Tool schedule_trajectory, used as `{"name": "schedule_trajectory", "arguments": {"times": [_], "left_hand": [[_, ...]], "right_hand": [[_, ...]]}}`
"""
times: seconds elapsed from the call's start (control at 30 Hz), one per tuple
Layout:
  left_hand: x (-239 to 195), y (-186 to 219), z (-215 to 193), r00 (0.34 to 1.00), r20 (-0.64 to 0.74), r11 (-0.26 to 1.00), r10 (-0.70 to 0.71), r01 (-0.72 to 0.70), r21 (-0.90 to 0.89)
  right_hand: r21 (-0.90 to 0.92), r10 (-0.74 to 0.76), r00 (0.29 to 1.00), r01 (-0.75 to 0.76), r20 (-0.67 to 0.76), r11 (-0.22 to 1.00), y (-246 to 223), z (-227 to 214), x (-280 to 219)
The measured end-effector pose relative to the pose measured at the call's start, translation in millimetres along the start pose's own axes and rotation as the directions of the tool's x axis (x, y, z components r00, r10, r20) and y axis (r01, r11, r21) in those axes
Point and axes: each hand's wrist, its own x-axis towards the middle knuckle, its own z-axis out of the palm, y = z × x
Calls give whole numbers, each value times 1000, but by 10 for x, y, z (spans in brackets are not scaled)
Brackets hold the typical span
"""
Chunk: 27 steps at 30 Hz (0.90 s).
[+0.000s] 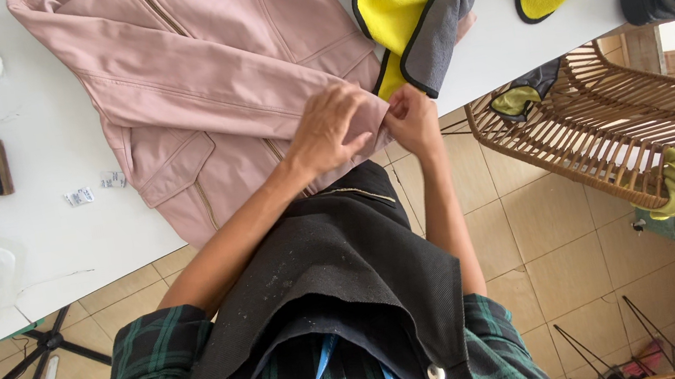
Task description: The person wipes a pink jacket on a table using a yellow microfiber cloth and a small brush. They smooth the jacket, brush the surface, and wipe it again with the cloth.
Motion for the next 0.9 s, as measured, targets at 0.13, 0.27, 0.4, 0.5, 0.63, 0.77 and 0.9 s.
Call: {"name": "schedule_trajectory", "arguments": {"times": [0.13,0.27,0.4,0.5,0.63,0.77,0.9], "left_hand": [[-194,-148,55,992,120,992,-46,31,125],[-223,-133,128,988,111,974,-108,83,211],[-196,-292,48,995,96,994,-39,29,102],[-340,-467,-49,994,-46,988,-102,106,110],[-832,-698,-162,880,-293,902,-374,418,107],[-1394,-1007,-290,724,-484,856,-492,502,-120],[-2120,-1219,-527,576,-574,807,-582,496,-321]], "right_hand": [[88,69,997,-66,-34,994,-81,-150,-84],[200,-124,991,112,48,973,-226,43,-138],[-46,-40,967,53,252,998,-457,279,-47],[393,73,951,-194,301,899,-409,315,82],[349,188,926,-304,329,887,-593,421,271],[-308,-146,959,218,241,926,-1013,848,341],[-59,-354,767,452,535,890,-1665,1532,164]]}}
